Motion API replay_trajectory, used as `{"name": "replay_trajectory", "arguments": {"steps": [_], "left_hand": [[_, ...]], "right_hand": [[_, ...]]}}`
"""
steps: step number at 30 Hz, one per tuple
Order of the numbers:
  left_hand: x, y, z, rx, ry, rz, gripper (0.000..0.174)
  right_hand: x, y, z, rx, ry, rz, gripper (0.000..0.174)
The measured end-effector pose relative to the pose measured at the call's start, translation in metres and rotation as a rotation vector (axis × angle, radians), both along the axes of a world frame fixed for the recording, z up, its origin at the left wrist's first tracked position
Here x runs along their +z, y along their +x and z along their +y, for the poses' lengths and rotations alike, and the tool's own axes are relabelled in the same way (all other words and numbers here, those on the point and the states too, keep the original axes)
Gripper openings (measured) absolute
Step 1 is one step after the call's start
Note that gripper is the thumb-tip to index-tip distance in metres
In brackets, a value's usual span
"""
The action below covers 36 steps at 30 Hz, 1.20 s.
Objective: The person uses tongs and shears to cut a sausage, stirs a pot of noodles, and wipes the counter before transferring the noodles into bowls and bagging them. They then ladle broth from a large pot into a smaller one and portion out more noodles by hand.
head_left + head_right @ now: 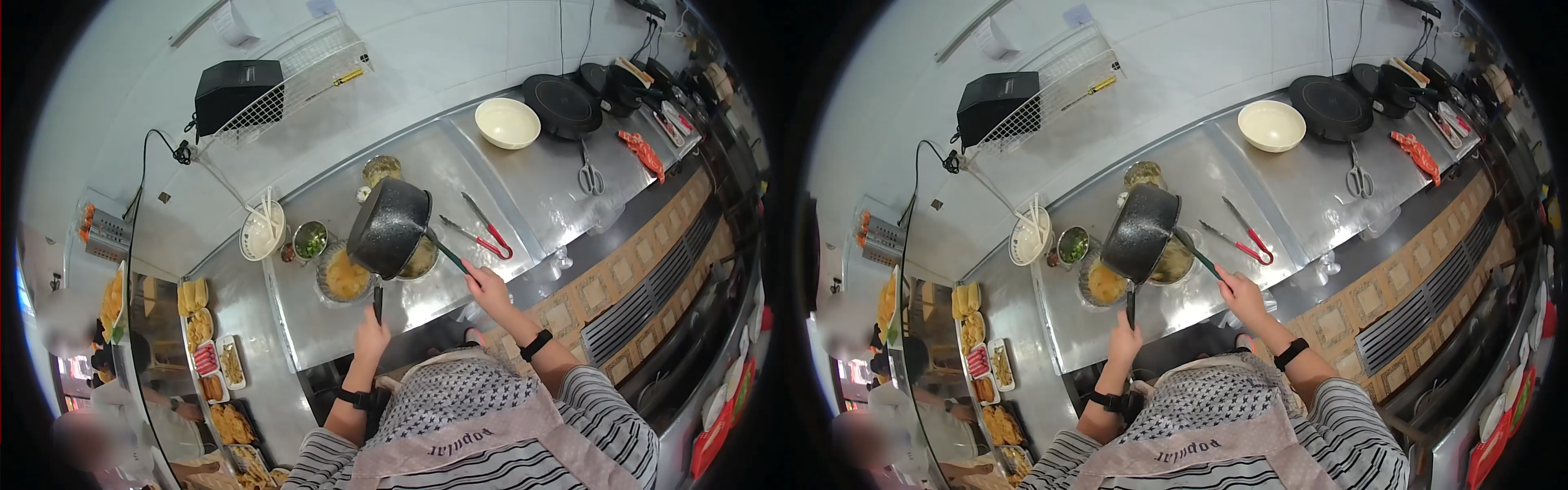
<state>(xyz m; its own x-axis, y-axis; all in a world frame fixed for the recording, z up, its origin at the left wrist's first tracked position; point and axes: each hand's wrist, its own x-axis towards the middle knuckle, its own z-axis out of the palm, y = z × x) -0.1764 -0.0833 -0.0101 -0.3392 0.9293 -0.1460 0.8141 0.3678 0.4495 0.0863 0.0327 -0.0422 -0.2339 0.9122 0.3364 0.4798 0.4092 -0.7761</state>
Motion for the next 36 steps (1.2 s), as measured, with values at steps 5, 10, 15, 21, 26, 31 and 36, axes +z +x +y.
{"name": "replay_trajectory", "arguments": {"steps": [5,10,15,21,26,31,36], "left_hand": [[0.000,-0.010,0.005,-0.044,0.064,-0.051,0.034],[0.015,-0.012,0.006,-0.024,0.064,-0.251,0.034],[0.032,-0.030,0.001,0.144,-0.037,-0.669,0.026],[0.048,-0.033,-0.005,0.114,-0.021,-1.111,0.017],[0.054,-0.054,-0.009,0.075,-0.034,-1.189,0.017],[0.055,-0.060,-0.013,0.044,-0.097,-1.138,0.016],[0.067,-0.049,-0.014,0.030,-0.100,-1.232,0.017]], "right_hand": [[0.033,-0.015,-0.006,-0.053,0.221,-0.200,0.042],[0.053,-0.026,-0.001,0.031,0.224,-0.397,0.042],[0.096,-0.004,-0.031,0.144,0.037,-0.338,0.046],[0.081,-0.083,0.007,0.097,0.156,0.046,0.045],[0.055,-0.022,-0.007,0.356,0.180,-0.259,0.049],[0.107,-0.027,0.009,0.208,0.391,-0.502,0.055],[0.065,-0.064,0.010,0.008,0.339,-0.389,0.055]]}}
